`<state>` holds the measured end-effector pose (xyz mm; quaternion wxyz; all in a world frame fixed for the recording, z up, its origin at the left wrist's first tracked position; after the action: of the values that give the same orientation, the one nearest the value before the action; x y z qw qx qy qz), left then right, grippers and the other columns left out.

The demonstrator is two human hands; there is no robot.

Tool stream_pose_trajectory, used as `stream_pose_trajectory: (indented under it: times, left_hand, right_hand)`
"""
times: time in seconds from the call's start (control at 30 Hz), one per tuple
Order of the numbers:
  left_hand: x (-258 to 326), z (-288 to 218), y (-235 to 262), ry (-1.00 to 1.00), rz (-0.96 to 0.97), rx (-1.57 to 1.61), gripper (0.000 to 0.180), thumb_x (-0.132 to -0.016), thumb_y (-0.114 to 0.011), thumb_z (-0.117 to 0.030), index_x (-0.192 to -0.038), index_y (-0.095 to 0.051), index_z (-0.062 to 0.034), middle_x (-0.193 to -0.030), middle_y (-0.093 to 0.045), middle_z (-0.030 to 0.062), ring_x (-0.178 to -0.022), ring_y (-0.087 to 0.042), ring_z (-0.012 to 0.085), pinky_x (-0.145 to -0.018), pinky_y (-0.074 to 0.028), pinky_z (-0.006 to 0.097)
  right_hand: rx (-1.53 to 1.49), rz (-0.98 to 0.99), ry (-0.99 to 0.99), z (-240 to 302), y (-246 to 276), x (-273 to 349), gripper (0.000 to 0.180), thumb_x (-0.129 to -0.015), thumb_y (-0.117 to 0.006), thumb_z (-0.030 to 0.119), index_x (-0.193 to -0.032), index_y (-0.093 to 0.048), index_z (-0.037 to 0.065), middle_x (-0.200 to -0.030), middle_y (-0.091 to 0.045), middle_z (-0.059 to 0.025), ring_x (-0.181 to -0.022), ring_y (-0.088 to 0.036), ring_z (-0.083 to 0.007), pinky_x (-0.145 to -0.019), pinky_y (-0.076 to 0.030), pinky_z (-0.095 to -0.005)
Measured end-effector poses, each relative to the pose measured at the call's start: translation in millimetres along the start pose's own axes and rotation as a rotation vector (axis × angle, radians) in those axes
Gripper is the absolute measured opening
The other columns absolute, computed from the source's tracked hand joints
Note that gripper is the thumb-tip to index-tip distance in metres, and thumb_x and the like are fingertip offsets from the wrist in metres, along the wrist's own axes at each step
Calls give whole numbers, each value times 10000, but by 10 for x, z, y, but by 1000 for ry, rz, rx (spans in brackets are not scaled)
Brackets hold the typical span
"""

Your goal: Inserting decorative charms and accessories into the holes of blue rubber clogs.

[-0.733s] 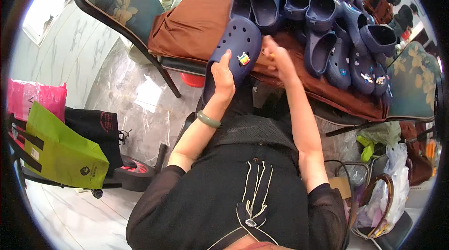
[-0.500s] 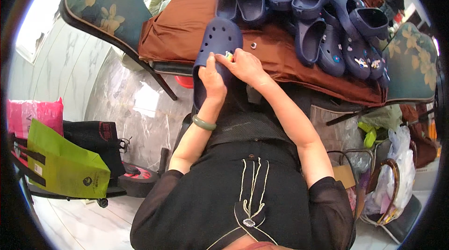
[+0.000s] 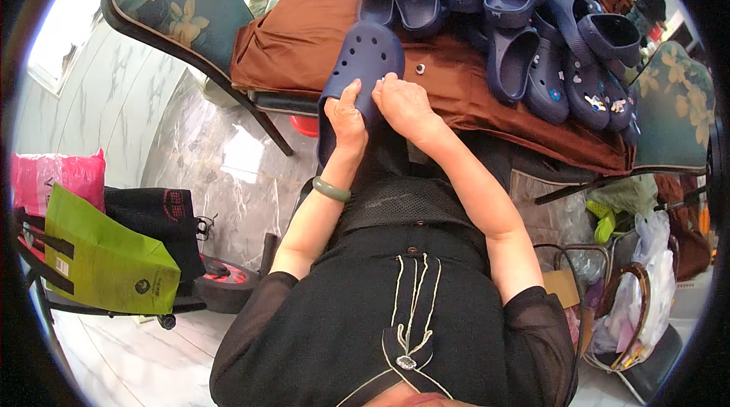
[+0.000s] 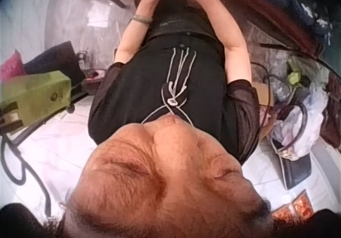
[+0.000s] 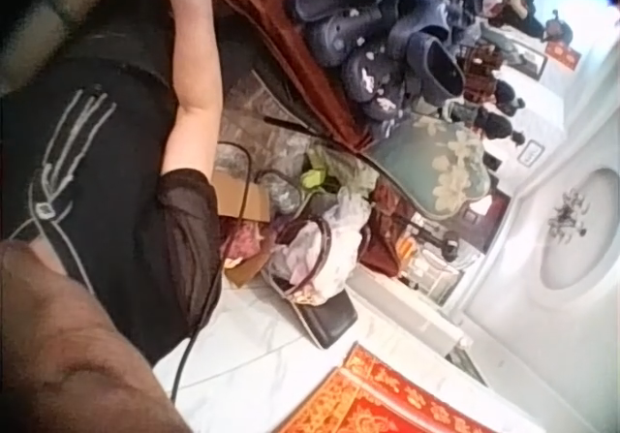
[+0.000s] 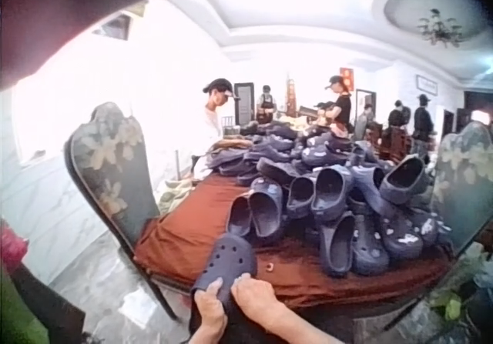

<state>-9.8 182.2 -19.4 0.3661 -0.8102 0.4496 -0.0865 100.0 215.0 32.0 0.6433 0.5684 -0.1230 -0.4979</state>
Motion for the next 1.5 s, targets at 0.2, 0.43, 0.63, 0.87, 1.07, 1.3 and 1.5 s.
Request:
stream_pose_trajectory:
  times: [0.2, 0.43, 0.63, 0.87, 1.07, 1.3, 1.5]
  left_hand:
    - [-9, 17, -6, 95, -20, 114, 247, -781, -632, -8, -1018, -597, 52, -981, -631, 93, -871, -618, 198, -809, -489, 312]
    - [-58, 83, 7, 114, -42, 217, 273, -811, -627, -11, -1071, -578, 54, -1009, -631, 116, -921, -625, 229, -842, -506, 348]
    - [-135, 110, -29, 131, -28, 170, 272, -822, -632, -32, -1075, -578, 54, -1008, -636, 119, -878, -639, 234, -817, -516, 356]
    - [-201, 340, 24, 90, 76, -36, 204, -855, -575, -105, -1006, -612, 27, -933, -641, 104, -870, -622, 184, -805, -485, 315]
    - [-294, 313, -33, 86, 165, -216, 325, -909, -505, -246, -1067, -582, 27, -1023, -600, 81, -967, -550, 167, -894, -412, 292]
    - [-308, 285, -123, 161, 322, -202, 579, -939, -478, -387, -1299, -419, 62, -1304, -462, 116, -1186, -436, 201, -1010, -329, 316]
    - [-184, 2, -270, 81, 486, -547, 672, -916, -497, -493, -1335, -400, 24, -1297, -477, 123, -1185, -454, 206, -1000, -352, 312]
  right_hand:
    - [-134, 17, -70, -127, -46, 21, 262, -933, -439, 219, -851, -503, -21, -699, -612, -248, -688, -616, -420, -648, -486, -505]
    - [-407, -30, -61, -364, -90, 28, 273, -940, -425, 222, -866, -508, -27, -769, -604, -264, -713, -604, -415, -666, -478, -481]
    - [-382, -254, -127, -1013, 237, -65, 286, -969, -400, 240, -856, -523, 8, -788, -593, -215, -718, -593, -392, -636, -473, -463]
    - [352, -455, 81, -1213, 472, 52, 155, -885, -566, 248, -857, -558, 96, -831, -557, -87, -793, -569, -298, -680, -482, -414]
    - [273, -478, 106, -1209, 483, 59, 109, -822, -647, 242, -832, -628, 135, -834, -548, -24, -859, -526, -228, -799, -389, -379]
    - [280, -452, 100, -1222, 478, 82, 118, -807, -665, 265, -812, -667, 147, -824, -593, 4, -862, -543, -185, -848, -325, -392]
    - [246, -526, 87, -1174, 589, 124, 103, -824, -650, 270, -809, -677, 172, -784, -601, 29, -804, -551, -159, -824, -312, -364]
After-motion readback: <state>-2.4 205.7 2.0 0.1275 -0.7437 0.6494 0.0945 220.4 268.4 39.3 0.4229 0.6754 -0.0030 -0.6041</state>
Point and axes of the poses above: each hand's wrist, its own x-axis away from the middle knuckle, its own y-axis out of the back of the hand, z = x × y, the point moved 9 cm from there along -x, towards the middle knuckle
